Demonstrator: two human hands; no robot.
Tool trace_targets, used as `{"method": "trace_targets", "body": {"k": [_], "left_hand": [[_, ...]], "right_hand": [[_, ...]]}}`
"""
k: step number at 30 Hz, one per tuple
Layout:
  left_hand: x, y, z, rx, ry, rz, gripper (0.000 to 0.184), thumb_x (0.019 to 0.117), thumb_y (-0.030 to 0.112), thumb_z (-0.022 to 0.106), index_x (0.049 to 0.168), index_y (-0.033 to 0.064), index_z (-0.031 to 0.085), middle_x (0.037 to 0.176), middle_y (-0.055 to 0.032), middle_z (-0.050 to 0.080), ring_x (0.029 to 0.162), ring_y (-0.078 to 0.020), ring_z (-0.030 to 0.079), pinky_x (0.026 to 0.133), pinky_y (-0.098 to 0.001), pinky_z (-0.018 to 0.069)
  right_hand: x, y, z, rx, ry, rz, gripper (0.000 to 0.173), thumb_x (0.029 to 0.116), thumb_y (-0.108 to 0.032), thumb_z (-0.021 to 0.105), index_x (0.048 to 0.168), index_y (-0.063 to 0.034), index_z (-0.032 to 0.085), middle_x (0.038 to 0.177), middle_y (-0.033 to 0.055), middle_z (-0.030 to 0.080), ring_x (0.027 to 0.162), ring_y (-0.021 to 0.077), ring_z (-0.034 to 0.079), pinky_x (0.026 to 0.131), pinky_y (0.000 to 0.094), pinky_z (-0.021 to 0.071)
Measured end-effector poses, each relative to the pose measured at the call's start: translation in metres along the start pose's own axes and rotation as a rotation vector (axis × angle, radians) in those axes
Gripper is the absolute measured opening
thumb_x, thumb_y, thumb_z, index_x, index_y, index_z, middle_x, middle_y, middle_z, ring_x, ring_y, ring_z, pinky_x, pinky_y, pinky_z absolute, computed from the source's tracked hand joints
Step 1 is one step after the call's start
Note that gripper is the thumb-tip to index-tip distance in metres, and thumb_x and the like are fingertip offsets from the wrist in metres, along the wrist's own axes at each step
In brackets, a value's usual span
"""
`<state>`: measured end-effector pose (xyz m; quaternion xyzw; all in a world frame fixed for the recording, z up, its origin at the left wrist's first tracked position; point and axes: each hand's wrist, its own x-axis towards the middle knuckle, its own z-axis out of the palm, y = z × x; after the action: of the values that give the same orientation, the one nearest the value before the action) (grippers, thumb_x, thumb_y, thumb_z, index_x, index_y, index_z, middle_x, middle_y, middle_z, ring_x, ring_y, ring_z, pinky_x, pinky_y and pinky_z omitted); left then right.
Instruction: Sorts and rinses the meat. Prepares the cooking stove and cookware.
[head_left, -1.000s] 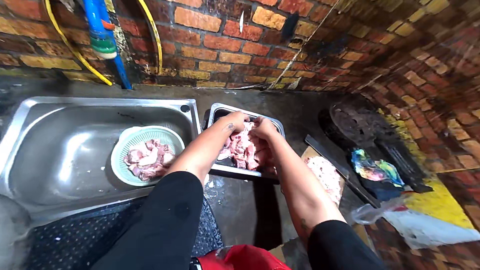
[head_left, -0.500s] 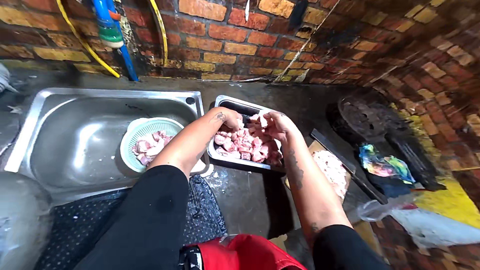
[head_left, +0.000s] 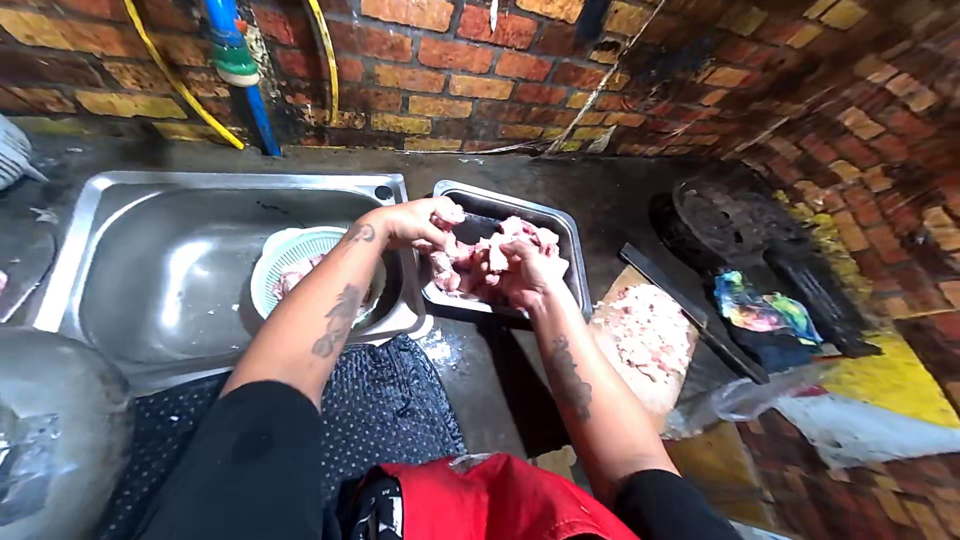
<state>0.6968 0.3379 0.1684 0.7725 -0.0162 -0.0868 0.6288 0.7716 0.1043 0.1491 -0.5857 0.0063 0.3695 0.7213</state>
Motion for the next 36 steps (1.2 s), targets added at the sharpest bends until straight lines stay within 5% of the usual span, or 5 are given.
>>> {"method": "trace_targets", "body": {"k": [4,9,19,26,36], "left_hand": [[-0.076,0.016,-0.015,0.178,0.253,0.005,0.059,0.0747,-0.003,0.080,0.127,0.0042,0.053,0.100,-0.0096,0.068,0.083,-0.0159,0.068,0.071,-0.0348,0.0595],[-0.123,0.027,-0.026,0.696,0.494,-0.463,0.073,0.0837,0.014,0.085,0.148,0.0098,0.051,0.124,-0.0312,0.065,0.113,-0.0525,0.062,0.094,-0.0744,0.0457],[-0.054,0.017,0.010,0.714,0.301,-0.099,0.045,0.0872,0.003,0.072,0.131,0.0008,0.064,0.123,-0.0232,0.068,0.115,-0.0391,0.067,0.099,-0.0588,0.0529],[0.016,0.013,0.079,1.014,-0.136,-0.231,0.024,0.0889,0.007,0.073,0.113,0.0025,0.071,0.112,-0.0200,0.070,0.110,-0.0402,0.067,0.092,-0.0627,0.0530],[0.053,0.000,0.061,0.889,-0.133,-0.205,0.023,0.0920,0.009,0.070,0.113,-0.0016,0.069,0.113,-0.0240,0.068,0.110,-0.0410,0.065,0.093,-0.0632,0.0507]], "right_hand": [[-0.024,0.014,0.071,-0.153,-0.192,-0.024,0.030,0.1092,-0.018,0.039,0.134,-0.0042,0.048,0.100,0.0117,0.066,0.079,0.0197,0.068,0.069,0.0351,0.0597],[-0.010,0.028,0.118,-0.739,-0.224,-0.375,0.037,0.1089,-0.019,0.051,0.139,0.0004,0.057,0.134,0.0192,0.063,0.121,0.0245,0.063,0.102,0.0429,0.0514],[0.069,-0.009,0.038,-1.879,-0.069,-0.122,0.063,0.0863,-0.024,0.078,0.145,-0.0145,0.058,0.145,0.0303,0.050,0.126,0.0509,0.055,0.098,0.0725,0.0466],[0.080,-0.031,-0.018,-0.899,-0.060,-0.148,0.030,0.0989,-0.015,0.066,0.125,-0.0025,0.060,0.100,0.0123,0.069,0.084,0.0205,0.067,0.077,0.0414,0.0576],[0.027,-0.050,-0.053,-0.246,-0.106,-0.063,0.049,0.1082,-0.053,0.035,0.129,-0.0141,0.059,0.106,0.0047,0.071,0.090,0.0170,0.069,0.078,0.0392,0.0600]]}}
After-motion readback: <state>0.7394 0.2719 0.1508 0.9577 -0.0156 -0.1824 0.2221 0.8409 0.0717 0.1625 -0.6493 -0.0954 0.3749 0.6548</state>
